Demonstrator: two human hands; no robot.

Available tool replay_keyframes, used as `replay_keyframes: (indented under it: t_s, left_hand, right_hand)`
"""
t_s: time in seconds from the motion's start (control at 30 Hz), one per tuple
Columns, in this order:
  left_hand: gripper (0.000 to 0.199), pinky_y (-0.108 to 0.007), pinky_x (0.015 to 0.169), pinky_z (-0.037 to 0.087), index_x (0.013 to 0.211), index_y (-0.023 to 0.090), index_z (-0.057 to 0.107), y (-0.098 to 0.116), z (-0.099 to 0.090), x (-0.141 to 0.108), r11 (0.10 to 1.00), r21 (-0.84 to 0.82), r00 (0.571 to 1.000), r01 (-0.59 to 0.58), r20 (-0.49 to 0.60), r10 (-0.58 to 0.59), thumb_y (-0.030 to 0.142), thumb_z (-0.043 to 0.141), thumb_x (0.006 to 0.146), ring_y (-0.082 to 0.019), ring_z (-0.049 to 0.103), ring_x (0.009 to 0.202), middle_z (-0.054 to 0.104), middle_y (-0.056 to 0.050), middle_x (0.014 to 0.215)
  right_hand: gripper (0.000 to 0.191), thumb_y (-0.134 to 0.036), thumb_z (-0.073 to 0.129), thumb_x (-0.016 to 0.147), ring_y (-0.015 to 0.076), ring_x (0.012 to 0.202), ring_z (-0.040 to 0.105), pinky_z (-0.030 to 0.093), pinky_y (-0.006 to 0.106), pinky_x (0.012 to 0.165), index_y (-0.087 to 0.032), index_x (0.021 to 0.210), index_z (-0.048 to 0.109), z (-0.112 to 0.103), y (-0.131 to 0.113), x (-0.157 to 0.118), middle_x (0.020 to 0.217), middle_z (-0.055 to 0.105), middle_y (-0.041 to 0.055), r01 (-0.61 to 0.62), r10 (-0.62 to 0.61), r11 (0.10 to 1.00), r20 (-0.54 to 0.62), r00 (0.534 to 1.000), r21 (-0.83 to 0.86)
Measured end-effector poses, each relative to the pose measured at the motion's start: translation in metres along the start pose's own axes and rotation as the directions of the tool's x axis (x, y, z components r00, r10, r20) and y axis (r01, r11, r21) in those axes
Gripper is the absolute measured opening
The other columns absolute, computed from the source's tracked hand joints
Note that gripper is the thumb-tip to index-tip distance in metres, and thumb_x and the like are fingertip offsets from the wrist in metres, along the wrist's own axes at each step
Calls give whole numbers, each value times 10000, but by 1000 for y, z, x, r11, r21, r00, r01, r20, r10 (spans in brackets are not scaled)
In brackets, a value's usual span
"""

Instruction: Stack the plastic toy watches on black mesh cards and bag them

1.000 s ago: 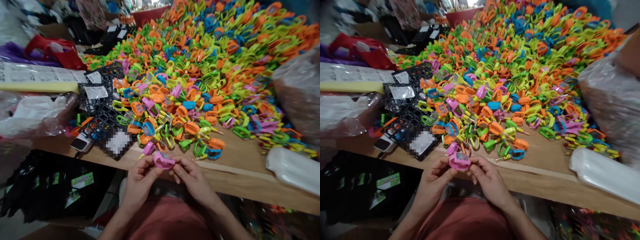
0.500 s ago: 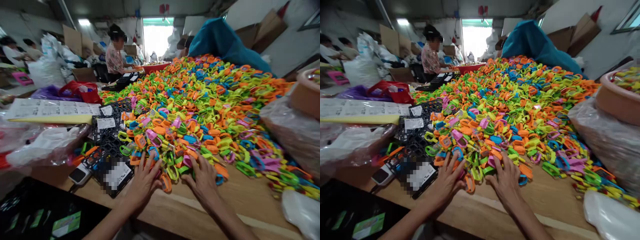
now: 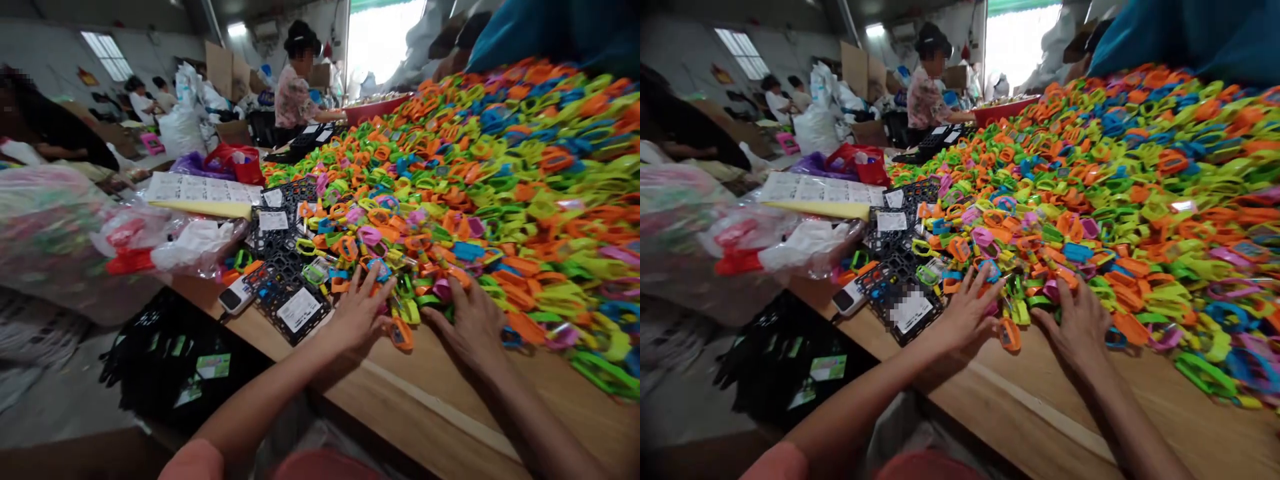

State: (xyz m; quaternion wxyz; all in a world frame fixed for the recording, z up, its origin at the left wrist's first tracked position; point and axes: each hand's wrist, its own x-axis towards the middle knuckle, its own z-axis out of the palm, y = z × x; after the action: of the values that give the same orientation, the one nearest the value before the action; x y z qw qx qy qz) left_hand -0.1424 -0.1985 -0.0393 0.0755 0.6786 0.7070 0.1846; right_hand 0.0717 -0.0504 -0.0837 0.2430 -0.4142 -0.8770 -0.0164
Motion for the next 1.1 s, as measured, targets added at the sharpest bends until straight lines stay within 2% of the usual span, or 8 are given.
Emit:
replay_keyframes:
  t_s: [0.13, 0.23, 0.33, 0.47, 0.6, 0.73, 0.9, 1.1]
  left_hand:
    - [607, -533, 1238, 363, 1535, 190, 450, -1, -26, -46, 986, -152, 994, -64, -100, 49, 179, 623, 953, -351, 242, 1584, 148, -194, 1729]
    - [369, -464, 1147, 479, 1364, 184, 599, -19, -40, -85, 966, -255, 955, 49, -270, -120, 223, 554, 1000, -287, 522, 1402, 486, -190, 1537]
    - [310, -494, 1104, 494, 1259, 172, 657, -51, -51, -113, 940, -190, 848, 283, -409, -338, 268, 621, 967, -300, 600, 1251, 642, -153, 1294]
    - [719, -593, 1139, 416, 1459, 106, 502, -92, -62, -129, 794, -33, 676, 607, -503, -538, 365, 774, 846, -405, 501, 1346, 557, -226, 1421]
    - [883, -624, 1109, 413, 1536, 32, 377, -114, -70, -130, 665, -92, 523, 741, -542, -658, 436, 753, 847, -439, 510, 1324, 555, -286, 1389]
    - [908, -511, 988, 530, 1558, 88, 346, -122, -72, -122, 630, -387, 426, 673, -494, -758, 331, 778, 797, -319, 678, 1024, 686, -138, 1075]
    - [830, -285, 746, 560, 1446, 156, 465, -124, -87, -114, 481, -804, 356, 351, -360, -862, 179, 799, 686, -135, 634, 709, 643, 8, 874]
    - [255, -320, 831, 533, 985, 189, 769, -54, -125, -141, 828, -514, 293, 222, -775, -560, 280, 835, 756, -165, 634, 823, 688, 5, 898]
  right_hand:
    - [664, -594, 533, 982, 487, 1333, 493, 406, 627, 979, -249, 1544, 457, -10, 7, -19, 1523, 467, 262, 52, -51, 995, -15, 999, 90]
    - [633, -577, 527, 988, 488, 1348, 492, 388, 659, 1007, -286, 1546, 463, -23, 9, -34, 1540, 460, 235, 58, -56, 989, -14, 998, 136]
    - [616, -556, 541, 982, 478, 1368, 482, 406, 666, 1024, -274, 1527, 494, -41, 1, -41, 1535, 467, 227, 19, -12, 982, -40, 999, 190]
    - [386, -451, 555, 992, 371, 1190, 633, 504, 538, 982, -250, 1299, 675, -64, -32, -42, 1272, 658, 180, 37, -11, 928, -72, 997, 372]
    - [237, -382, 549, 1016, 249, 920, 715, 565, 376, 783, -265, 1129, 721, -66, -94, -50, 1051, 749, 79, -40, -135, 734, 204, 970, 678]
    - [239, -273, 530, 1022, 229, 968, 708, 565, 362, 843, -207, 1184, 694, -49, -158, -53, 1112, 745, 100, -89, -385, 581, 370, 845, 809]
    - [285, -188, 448, 1036, 250, 1018, 677, 539, 394, 896, -151, 1230, 653, -30, -176, -41, 1111, 713, 146, 92, -419, 661, 265, 869, 745]
    - [204, -263, 461, 1061, 251, 954, 660, 504, 371, 834, -181, 1141, 629, -40, -150, -41, 1083, 691, 131, 83, -323, 864, 420, 848, 497]
